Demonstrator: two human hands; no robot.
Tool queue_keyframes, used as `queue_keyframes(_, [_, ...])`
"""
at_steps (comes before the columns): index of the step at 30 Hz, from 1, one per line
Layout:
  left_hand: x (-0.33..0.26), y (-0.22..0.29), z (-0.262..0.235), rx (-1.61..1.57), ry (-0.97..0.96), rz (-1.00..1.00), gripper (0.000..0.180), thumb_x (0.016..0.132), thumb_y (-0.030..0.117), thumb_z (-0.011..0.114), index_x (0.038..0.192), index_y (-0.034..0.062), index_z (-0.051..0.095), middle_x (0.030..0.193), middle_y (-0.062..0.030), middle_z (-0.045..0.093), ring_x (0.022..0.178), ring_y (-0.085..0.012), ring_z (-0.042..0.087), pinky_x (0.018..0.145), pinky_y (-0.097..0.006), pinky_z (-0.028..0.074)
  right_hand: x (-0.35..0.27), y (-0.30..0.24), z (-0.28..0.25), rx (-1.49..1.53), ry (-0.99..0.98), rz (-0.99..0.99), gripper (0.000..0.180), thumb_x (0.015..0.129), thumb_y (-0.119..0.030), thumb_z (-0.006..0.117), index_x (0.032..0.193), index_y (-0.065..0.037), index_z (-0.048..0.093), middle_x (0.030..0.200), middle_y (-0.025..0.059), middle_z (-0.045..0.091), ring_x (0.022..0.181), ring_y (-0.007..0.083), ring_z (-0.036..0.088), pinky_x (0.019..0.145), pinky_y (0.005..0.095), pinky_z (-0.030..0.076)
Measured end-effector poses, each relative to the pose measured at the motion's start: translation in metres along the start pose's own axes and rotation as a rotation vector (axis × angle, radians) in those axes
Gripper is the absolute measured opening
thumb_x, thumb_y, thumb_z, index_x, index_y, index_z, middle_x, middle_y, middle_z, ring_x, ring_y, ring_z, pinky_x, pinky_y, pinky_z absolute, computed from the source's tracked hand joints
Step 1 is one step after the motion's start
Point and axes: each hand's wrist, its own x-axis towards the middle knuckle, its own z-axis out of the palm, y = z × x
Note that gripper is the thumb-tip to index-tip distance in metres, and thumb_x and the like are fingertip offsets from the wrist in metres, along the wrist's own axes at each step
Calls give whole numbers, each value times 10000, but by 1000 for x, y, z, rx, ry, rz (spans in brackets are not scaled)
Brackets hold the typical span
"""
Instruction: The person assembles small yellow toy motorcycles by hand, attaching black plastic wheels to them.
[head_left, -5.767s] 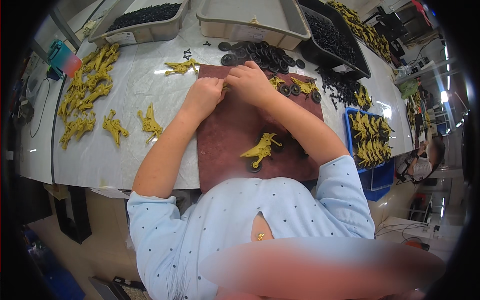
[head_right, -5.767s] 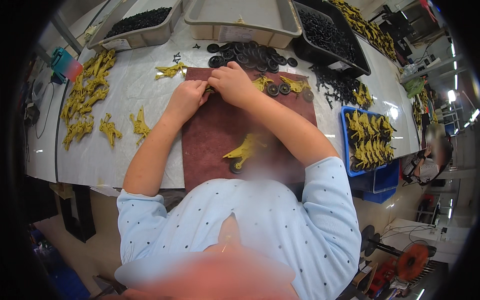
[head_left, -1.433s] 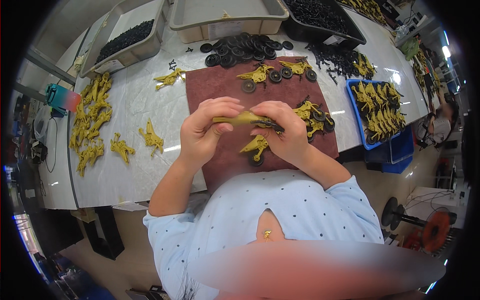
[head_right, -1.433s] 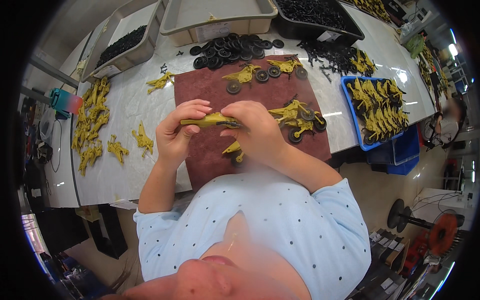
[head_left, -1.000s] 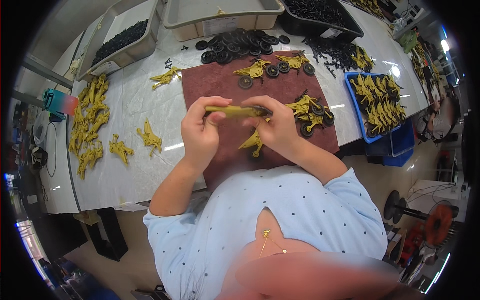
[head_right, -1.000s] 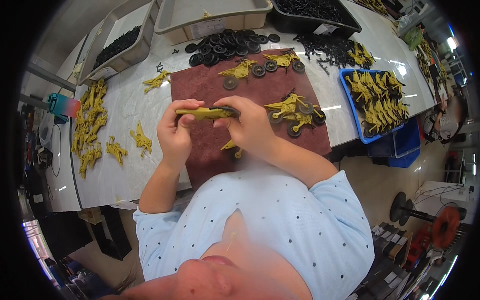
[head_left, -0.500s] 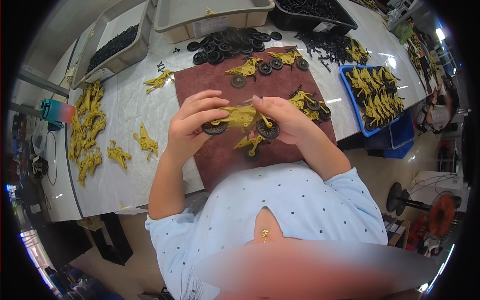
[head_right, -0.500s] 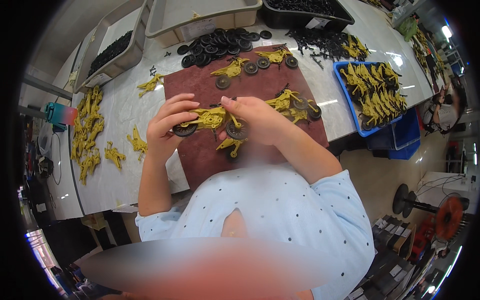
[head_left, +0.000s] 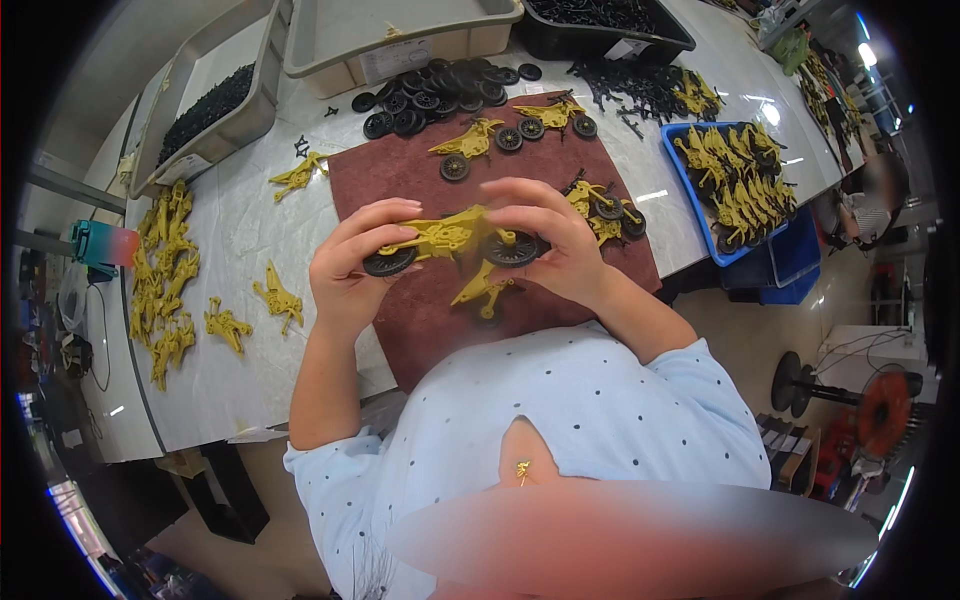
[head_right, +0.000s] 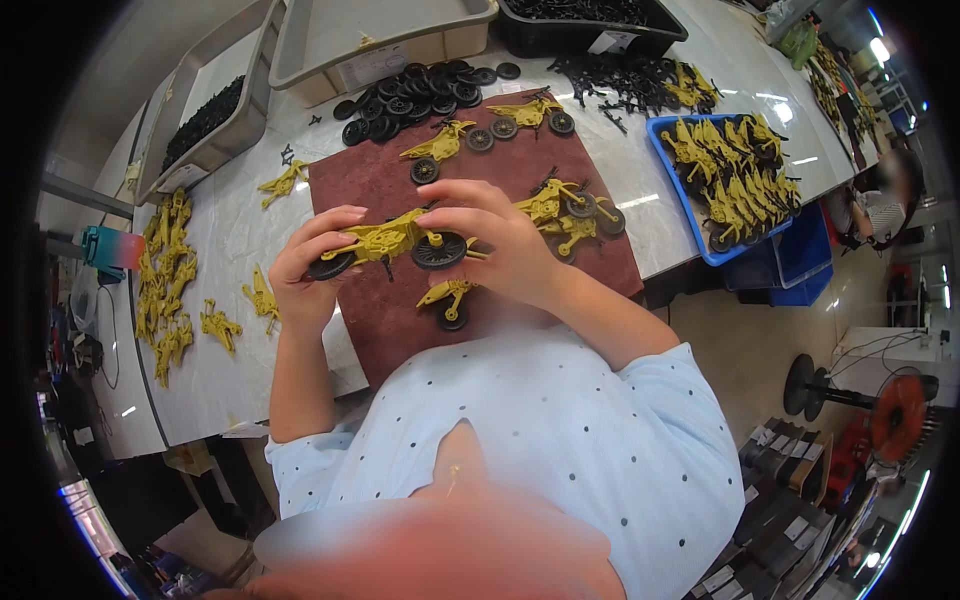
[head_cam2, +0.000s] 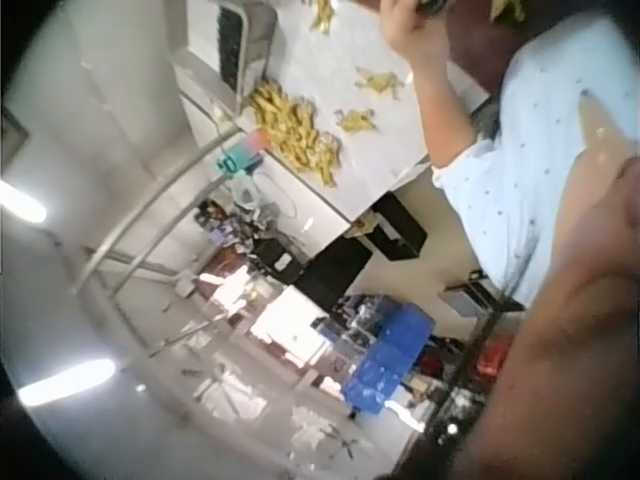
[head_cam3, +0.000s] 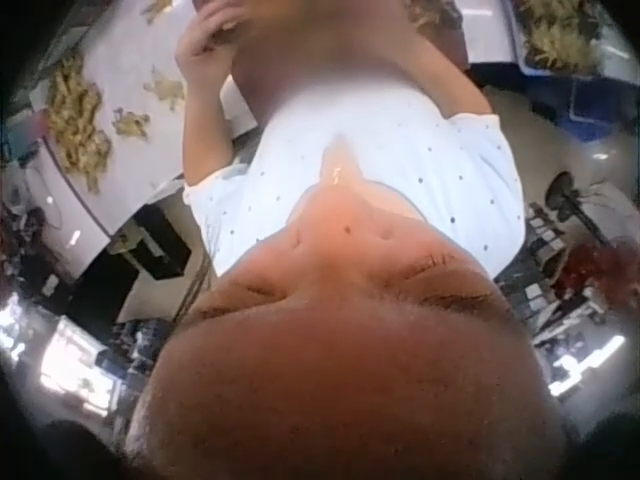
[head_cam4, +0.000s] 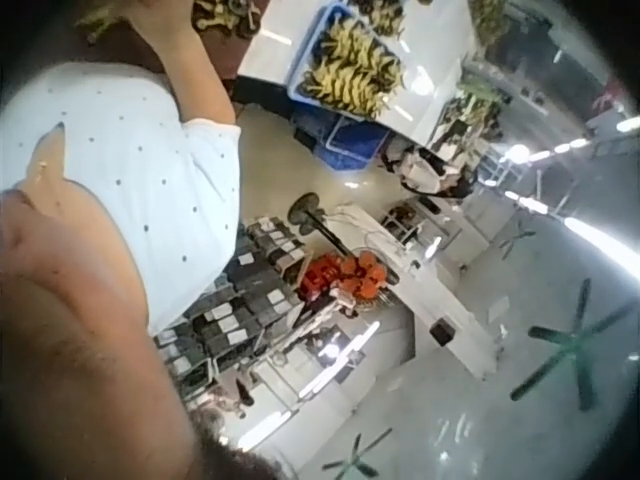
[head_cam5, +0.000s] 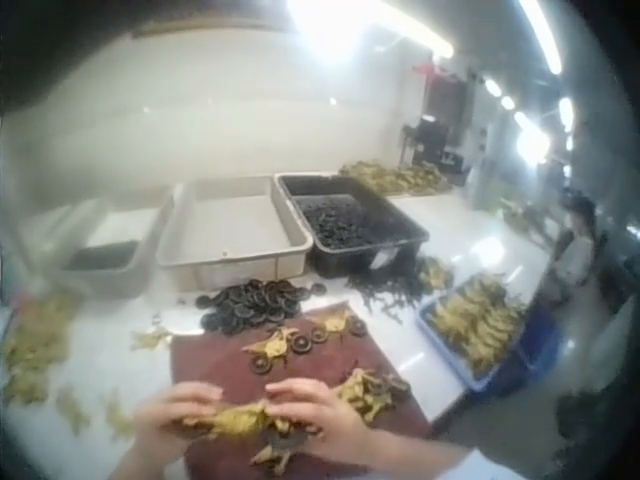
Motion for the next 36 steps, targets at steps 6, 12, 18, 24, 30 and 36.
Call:
queue_keyframes(6, [1,-1,2,-14,-16,-13,355,642,10,797,970,-23,664,1047,-168,670,1029,-323,629,891,-390,501,6,2,-1,-193,53,-211,430,720,-189,801,1095,-87,618,1108,99,652,1107,346,566,966,475,391])
queue_keyframes(12, [1,-3,2,-28,-38,-14,363,633,32,804,964,-23,665,1032,-157,676,1028,-328,627,902,-402,490,2,0,1,-135,80,-187,372,713,-170,802,1036,-85,638,1038,73,684,1111,338,567,997,496,360])
queue_keyframes(18, [3,2,9,14,25,-20,345,671,-12,786,992,-26,659,1016,-155,681,1015,-318,634,880,-391,501,0,1,-2,-274,98,-232,370,717,-167,801,1034,-66,639,1014,78,688,1083,332,585,978,461,399])
queue_keyframes(24, [-7,5,17,-90,44,-133,321,690,-43,771,989,-23,655,1032,-153,680,966,-266,655,814,-323,530,2,-5,18,350,272,190,404,741,-77,779,1110,-34,619,1065,71,662,1033,224,603,876,324,475])
queue_keyframes(30, [4,18,22,484,-35,-25,336,699,87,792,1011,34,679,1016,-96,691,975,-257,649,883,-370,441,-9,4,15,294,38,273,414,740,-37,772,1122,-27,614,1051,85,656,962,183,614,800,303,497])
queue_keyframes(36, [-4,14,29,400,-58,3,322,660,119,805,964,71,711,954,-26,697,949,-206,649,831,-351,383,-8,1,21,56,22,114,344,761,-88,750,1064,-16,605,999,109,657,943,233,622,792,327,495])
